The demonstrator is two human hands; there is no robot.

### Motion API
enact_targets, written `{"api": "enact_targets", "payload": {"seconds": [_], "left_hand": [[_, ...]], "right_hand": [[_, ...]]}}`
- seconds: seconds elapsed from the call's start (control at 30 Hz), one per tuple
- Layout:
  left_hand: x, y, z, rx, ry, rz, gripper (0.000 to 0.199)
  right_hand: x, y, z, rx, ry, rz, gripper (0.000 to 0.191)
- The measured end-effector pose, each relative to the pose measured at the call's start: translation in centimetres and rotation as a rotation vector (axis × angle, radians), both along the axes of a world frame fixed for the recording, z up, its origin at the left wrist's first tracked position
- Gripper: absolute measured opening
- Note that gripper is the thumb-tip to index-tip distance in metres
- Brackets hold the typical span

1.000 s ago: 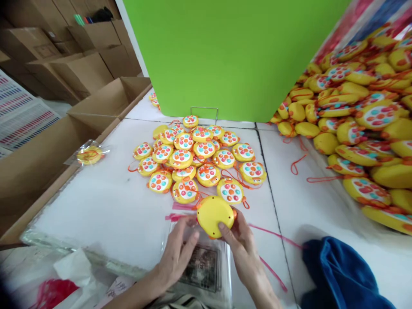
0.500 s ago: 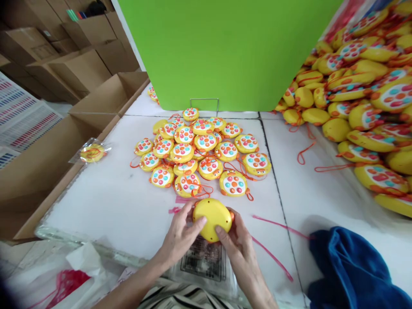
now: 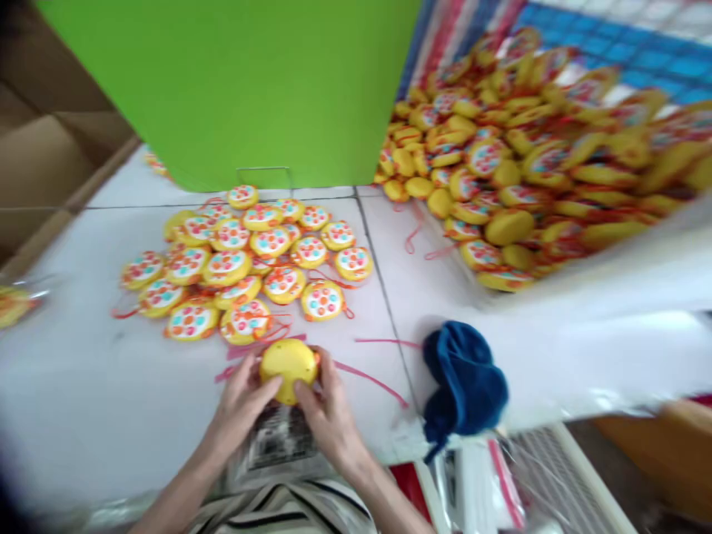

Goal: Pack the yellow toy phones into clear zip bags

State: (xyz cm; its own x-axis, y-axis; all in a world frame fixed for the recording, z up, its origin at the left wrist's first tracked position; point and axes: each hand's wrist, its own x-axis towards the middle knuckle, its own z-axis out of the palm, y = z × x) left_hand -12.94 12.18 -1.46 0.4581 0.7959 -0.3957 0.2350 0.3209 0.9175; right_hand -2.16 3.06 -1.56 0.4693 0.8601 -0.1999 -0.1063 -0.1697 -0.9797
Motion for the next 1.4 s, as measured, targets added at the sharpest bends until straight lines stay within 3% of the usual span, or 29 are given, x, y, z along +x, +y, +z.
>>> {"api": "enact_targets", "payload": {"seconds": [0.07, 0.13, 0.17, 0.27, 0.33, 0.4, 0.47, 0.63, 0.7, 0.8, 0.97, 1.07, 1.13, 1.23, 1.33, 1.4], "left_hand": [[0.0, 0.3, -0.6, -0.057, 0.016, 0.044, 0.043], [0.0, 0.5, -1.2, -0.089, 0.034, 0.099, 0.049], [0.0, 0.6, -1.4, -0.103, 0.030, 0.128, 0.052], [0.0, 0.8, -1.5, -0.158, -0.042, 0.183, 0.053], [0.2, 1.0, -1.4, -0.193, -0.092, 0.205, 0.049], [0.4, 1.1, -1.3, -0.226, -0.113, 0.211, 0.043], [0.6, 1.1, -1.3, -0.256, -0.126, 0.222, 0.037], [0.5, 0.7, -1.3, -0.278, -0.150, 0.254, 0.034], [0.4, 0.5, -1.2, -0.269, -0.160, 0.265, 0.035], [0.2, 0.3, -1.0, -0.280, -0.185, 0.269, 0.037], [0.0, 0.3, -0.7, -0.338, -0.192, 0.362, 0.035], [0.0, 0.4, -0.7, -0.376, -0.209, 0.404, 0.033], [0.1, 0.4, -0.6, -0.406, -0.226, 0.414, 0.031], [0.3, 0.2, -0.2, -0.478, -0.231, 0.447, 0.025], [0.5, 0.0, 0.5, -0.557, -0.250, 0.475, 0.019], [0.7, 0.0, 0.9, -0.590, -0.306, 0.472, 0.020]], "right_hand": [[1.0, -1.1, 0.3, 0.006, -0.197, -0.074, 0.040], [3.5, -3.4, 1.2, -0.009, -0.462, -0.252, 0.035], [5.2, -5.1, 1.7, -0.027, -0.591, -0.383, 0.031], [10.8, -11.8, 2.7, -0.153, -0.716, -0.794, 0.028], [13.6, -16.2, 2.7, -0.272, -0.768, -0.959, 0.031], [15.0, -19.2, 2.0, -0.409, -0.778, -0.927, 0.029], [15.5, -20.1, 1.1, -0.519, -0.765, -0.794, 0.029], [16.3, -16.1, -0.8, -0.648, -0.849, -0.613, 0.051], [17.2, -14.1, -0.6, -0.655, -0.892, -0.552, 0.043], [18.9, -12.7, 1.2, -0.630, -0.932, -0.505, 0.025], [21.0, -14.0, 7.4, -0.614, -1.169, -0.772, 0.051], [20.5, -14.3, 8.7, -0.583, -1.315, -0.827, 0.053], [19.6, -13.8, 7.2, -0.587, -1.299, -0.667, 0.040], [17.9, -12.9, 2.9, -0.603, -1.200, -0.350, 0.041], [16.9, -12.7, -0.8, -0.569, -1.149, -0.226, 0.052], [16.5, -12.8, -2.2, -0.530, -1.112, -0.222, 0.047]]}}
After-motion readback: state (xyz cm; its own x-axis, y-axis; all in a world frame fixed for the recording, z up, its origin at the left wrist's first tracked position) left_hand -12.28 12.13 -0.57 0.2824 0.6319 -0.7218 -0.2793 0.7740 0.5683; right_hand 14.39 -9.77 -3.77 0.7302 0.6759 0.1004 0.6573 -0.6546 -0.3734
